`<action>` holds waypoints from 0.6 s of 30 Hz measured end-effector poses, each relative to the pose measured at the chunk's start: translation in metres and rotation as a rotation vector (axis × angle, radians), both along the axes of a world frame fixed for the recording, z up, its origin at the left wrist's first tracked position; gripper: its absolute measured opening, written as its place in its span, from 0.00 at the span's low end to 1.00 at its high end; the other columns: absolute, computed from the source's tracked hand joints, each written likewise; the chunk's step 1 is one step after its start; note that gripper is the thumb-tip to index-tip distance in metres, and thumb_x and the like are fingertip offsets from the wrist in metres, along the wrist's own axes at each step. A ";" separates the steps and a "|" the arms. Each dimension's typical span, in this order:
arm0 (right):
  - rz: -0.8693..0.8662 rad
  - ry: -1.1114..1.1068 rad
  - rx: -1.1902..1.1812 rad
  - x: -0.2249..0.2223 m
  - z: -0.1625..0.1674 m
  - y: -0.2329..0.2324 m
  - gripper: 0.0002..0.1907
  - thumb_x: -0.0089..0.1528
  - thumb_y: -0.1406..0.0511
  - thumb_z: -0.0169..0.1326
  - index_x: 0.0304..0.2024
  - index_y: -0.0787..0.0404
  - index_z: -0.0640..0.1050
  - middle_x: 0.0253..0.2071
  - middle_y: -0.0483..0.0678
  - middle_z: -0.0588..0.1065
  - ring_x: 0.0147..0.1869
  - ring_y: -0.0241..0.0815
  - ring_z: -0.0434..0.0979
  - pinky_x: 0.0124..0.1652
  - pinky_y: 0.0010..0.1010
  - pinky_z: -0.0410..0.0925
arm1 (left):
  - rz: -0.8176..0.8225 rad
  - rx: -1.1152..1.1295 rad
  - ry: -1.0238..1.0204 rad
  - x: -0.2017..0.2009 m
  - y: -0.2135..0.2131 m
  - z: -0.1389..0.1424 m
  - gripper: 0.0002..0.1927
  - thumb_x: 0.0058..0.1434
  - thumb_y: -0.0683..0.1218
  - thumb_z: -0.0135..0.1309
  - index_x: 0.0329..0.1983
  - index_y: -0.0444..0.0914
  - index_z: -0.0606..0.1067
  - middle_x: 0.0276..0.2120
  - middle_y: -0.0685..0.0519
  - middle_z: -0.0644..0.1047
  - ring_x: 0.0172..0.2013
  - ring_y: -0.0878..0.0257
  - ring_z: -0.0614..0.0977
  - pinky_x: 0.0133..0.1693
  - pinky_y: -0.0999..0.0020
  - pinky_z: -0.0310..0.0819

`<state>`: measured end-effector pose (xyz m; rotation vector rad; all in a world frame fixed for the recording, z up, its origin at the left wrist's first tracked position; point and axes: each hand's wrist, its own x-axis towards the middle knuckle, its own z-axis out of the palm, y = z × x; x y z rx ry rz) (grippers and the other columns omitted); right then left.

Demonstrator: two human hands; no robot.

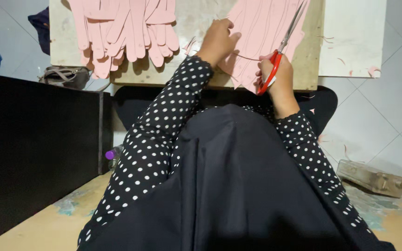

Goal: The person sits on the floor and cuts pink shoe insole/upper components with red-handled scissors, following drawn outlines on the material. They cut one component at a time, trim along the curved edges, and place finished cut pieces onto a growing pile of cut components on the wooden board.

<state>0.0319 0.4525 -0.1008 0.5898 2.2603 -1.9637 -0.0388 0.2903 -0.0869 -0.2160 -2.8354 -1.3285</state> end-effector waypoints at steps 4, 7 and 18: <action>0.082 -0.039 0.156 -0.003 0.008 0.007 0.10 0.63 0.64 0.51 0.37 0.67 0.72 0.23 0.51 0.73 0.22 0.39 0.78 0.21 0.35 0.72 | 0.036 -0.190 -0.121 -0.007 0.031 0.009 0.34 0.51 0.56 0.70 0.48 0.27 0.72 0.49 0.31 0.71 0.50 0.40 0.76 0.49 0.56 0.73; 0.107 -0.007 0.216 -0.002 0.010 0.010 0.11 0.63 0.62 0.54 0.37 0.66 0.72 0.22 0.47 0.74 0.21 0.38 0.77 0.23 0.33 0.71 | 0.130 -0.192 -0.217 -0.006 0.047 0.014 0.33 0.50 0.55 0.69 0.50 0.31 0.71 0.51 0.35 0.73 0.50 0.40 0.78 0.50 0.55 0.73; 0.095 0.001 0.065 0.001 0.015 0.023 0.11 0.64 0.62 0.53 0.36 0.64 0.70 0.19 0.47 0.72 0.18 0.39 0.73 0.19 0.32 0.68 | 0.153 0.317 0.008 -0.002 0.045 0.020 0.08 0.66 0.43 0.55 0.43 0.37 0.70 0.32 0.51 0.77 0.32 0.61 0.80 0.37 0.65 0.77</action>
